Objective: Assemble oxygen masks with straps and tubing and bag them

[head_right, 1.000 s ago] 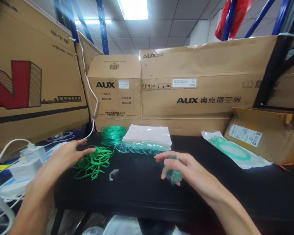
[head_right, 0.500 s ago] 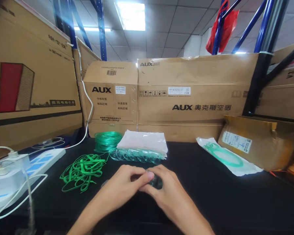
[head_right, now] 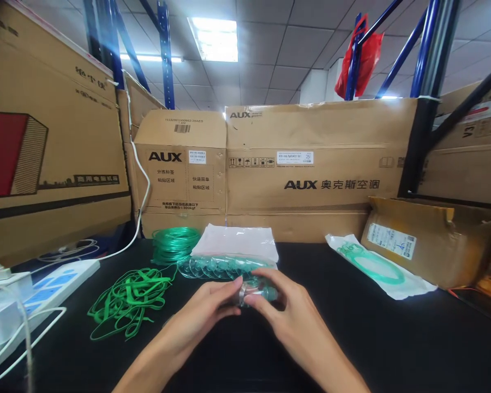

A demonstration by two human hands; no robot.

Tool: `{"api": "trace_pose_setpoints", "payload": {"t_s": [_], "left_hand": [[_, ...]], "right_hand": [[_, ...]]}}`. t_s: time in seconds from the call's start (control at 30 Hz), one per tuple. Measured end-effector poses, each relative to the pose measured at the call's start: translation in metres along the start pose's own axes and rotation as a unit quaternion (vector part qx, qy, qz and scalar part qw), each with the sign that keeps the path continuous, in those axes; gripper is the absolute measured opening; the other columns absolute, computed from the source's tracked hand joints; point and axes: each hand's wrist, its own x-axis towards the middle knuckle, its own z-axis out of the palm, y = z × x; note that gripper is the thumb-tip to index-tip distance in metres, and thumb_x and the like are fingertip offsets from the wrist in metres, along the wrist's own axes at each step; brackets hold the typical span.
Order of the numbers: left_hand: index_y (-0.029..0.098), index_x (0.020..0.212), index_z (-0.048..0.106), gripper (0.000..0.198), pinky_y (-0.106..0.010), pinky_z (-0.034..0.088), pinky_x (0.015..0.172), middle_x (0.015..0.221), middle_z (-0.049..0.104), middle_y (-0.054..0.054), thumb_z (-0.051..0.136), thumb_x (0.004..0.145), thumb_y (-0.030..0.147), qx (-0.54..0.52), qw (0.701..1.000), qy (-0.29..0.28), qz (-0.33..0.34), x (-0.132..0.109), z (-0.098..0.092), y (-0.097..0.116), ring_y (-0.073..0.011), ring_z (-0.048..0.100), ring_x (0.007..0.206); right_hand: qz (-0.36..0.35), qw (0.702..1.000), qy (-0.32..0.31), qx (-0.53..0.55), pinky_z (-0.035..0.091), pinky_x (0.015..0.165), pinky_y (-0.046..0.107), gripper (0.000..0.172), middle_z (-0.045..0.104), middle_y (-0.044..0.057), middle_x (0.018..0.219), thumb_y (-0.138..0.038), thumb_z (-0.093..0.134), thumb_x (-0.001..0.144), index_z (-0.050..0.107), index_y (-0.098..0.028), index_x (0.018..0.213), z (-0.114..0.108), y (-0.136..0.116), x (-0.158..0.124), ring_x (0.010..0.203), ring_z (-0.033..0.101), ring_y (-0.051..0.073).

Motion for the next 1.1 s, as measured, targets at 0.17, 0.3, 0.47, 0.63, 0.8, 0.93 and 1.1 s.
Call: {"api": "trace_pose_setpoints", "payload": {"t_s": [0.17, 0.3, 0.47, 0.63, 0.8, 0.93, 1.1], "left_hand": [[0.021, 0.113, 0.078, 0.037, -0.034, 0.048, 0.093, 0.116, 0.072, -0.008, 0.066, 0.092, 0.049, 0.065, 0.997, 0.004, 0.033, 0.000, -0.003, 0.001, -0.0265, 0.058, 0.118], [0.022, 0.114, 0.078, 0.034, -0.035, 0.042, 0.102, 0.112, 0.074, -0.004, 0.062, 0.095, 0.046, 0.135, 0.988, -0.005, 0.079, 0.000, -0.008, 0.003, -0.0248, 0.060, 0.112], [0.023, 0.117, 0.076, 0.032, -0.033, 0.039, 0.102, 0.108, 0.073, -0.003, 0.060, 0.098, 0.042, 0.160, 0.983, -0.066, 0.069, -0.005, -0.014, 0.009, -0.0243, 0.057, 0.113], [0.018, 0.115, 0.075, 0.030, -0.028, 0.042, 0.089, 0.103, 0.070, -0.004, 0.059, 0.098, 0.037, 0.168, 0.981, -0.081, 0.051, -0.003, -0.015, 0.008, -0.0183, 0.057, 0.095], [0.017, 0.119, 0.070, 0.031, -0.026, 0.042, 0.065, 0.083, 0.068, -0.003, 0.058, 0.096, 0.034, 0.203, 0.976, -0.033, 0.071, 0.004, -0.012, -0.004, -0.0141, 0.054, 0.069], [0.020, 0.117, 0.067, 0.028, -0.025, 0.043, 0.060, 0.080, 0.069, -0.001, 0.060, 0.095, 0.035, 0.238, 0.967, 0.034, 0.082, 0.004, -0.007, -0.009, -0.0124, 0.056, 0.060], [0.022, 0.108, 0.066, 0.025, -0.026, 0.054, 0.067, 0.111, 0.070, -0.004, 0.066, 0.092, 0.042, 0.192, 0.971, 0.082, 0.118, 0.001, 0.000, -0.005, -0.0176, 0.070, 0.084]], "right_hand": [[0.018, 1.000, 0.023, 0.000, 0.053, 0.082, 0.030, 0.037, 0.073, 0.004, 0.111, -0.050, 0.069, 0.088, 0.065, -0.025, 0.115, 0.003, 0.003, 0.002, 0.094, 0.069, 0.023], [0.038, 0.999, -0.019, -0.007, 0.052, 0.078, 0.031, 0.040, 0.072, 0.003, 0.099, -0.057, 0.061, 0.092, 0.069, -0.023, 0.112, 0.005, -0.001, 0.002, 0.083, 0.064, 0.020], [0.039, 0.998, -0.046, 0.006, 0.050, 0.076, 0.030, 0.041, 0.072, 0.003, 0.102, -0.054, 0.066, 0.090, 0.071, -0.023, 0.115, -0.003, -0.002, 0.002, 0.083, 0.063, 0.018], [0.036, 0.997, -0.052, 0.048, 0.054, 0.082, 0.032, 0.041, 0.073, 0.006, 0.114, -0.050, 0.071, 0.087, 0.071, -0.023, 0.117, -0.007, 0.005, 0.004, 0.099, 0.067, 0.022], [0.030, 0.995, -0.051, 0.081, 0.057, 0.076, 0.030, 0.041, 0.073, 0.008, 0.116, -0.047, 0.072, 0.087, 0.070, -0.021, 0.118, -0.001, 0.006, 0.004, 0.100, 0.069, 0.023], [0.010, 0.998, -0.020, 0.060, 0.056, 0.079, 0.032, 0.040, 0.074, 0.008, 0.113, -0.046, 0.071, 0.088, 0.073, -0.020, 0.118, 0.001, 0.006, 0.005, 0.101, 0.068, 0.024], [0.031, 0.997, 0.045, 0.057, 0.055, 0.082, 0.034, 0.041, 0.075, 0.007, 0.108, -0.047, 0.072, 0.086, 0.076, -0.020, 0.117, 0.000, 0.005, 0.006, 0.093, 0.068, 0.024]]}}
